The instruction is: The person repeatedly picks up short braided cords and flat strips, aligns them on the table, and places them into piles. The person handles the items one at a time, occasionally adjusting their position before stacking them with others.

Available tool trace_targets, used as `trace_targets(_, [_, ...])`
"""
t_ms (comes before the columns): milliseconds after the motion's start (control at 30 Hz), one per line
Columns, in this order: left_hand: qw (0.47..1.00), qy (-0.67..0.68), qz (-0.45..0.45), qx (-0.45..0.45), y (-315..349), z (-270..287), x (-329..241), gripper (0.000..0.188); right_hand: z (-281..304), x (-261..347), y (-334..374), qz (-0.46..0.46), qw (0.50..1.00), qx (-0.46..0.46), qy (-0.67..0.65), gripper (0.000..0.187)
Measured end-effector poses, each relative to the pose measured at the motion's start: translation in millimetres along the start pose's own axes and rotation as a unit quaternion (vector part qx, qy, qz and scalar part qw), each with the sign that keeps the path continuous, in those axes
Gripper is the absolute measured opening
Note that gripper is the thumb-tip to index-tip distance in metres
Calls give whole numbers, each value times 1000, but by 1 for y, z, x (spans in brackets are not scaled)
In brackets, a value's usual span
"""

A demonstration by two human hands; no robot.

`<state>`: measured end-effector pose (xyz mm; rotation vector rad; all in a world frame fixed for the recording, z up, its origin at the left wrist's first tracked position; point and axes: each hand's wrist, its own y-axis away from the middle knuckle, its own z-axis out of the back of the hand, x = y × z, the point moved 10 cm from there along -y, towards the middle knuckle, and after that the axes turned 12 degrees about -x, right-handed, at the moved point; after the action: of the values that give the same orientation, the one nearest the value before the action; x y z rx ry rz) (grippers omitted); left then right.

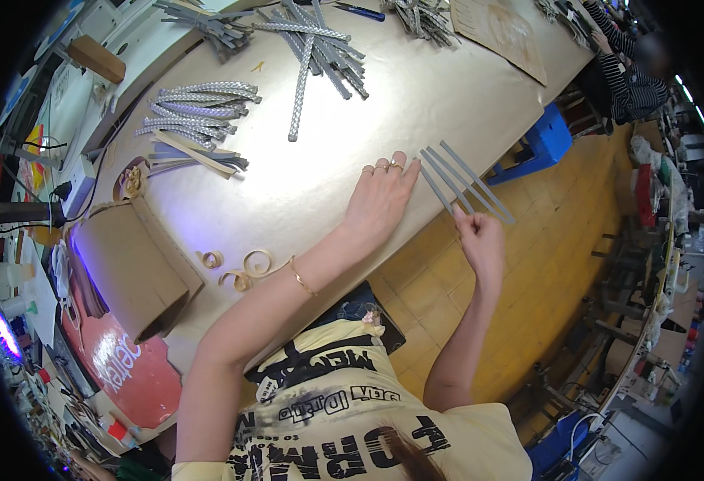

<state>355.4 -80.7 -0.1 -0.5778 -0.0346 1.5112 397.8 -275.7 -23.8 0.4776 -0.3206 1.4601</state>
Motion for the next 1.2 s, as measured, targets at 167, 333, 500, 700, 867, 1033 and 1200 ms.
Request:
trace_targets(167, [994,107,31,5,-1,8,10,56,40,-73,25,-49,982,-37,178,49])
trace_targets(333, [950,272,119,-97,41,67,21,52,117,-23,48,8,948,-252,195,39])
trace_targets(500, [941,236,147,-191,123,137,27,41,40,145,58,241,946,-125,-178,19])
trace_targets(700, [912,131,284,-266,220,202,70,34,-91,328,146,583,810,-18,-69,24])
trace_targets(867, [857,76,365,-355,272,240,85,27,-129,349,138,553,832,11,47,20])
trace_targets(1033, [866,77,303,-390,252,250,79,34,-103,308,142,301,867,301,-261,19])
trace_targets(1200, [894,90,176,-402,207,257,66,41,-69,273,199,197,780,471,-363,16])
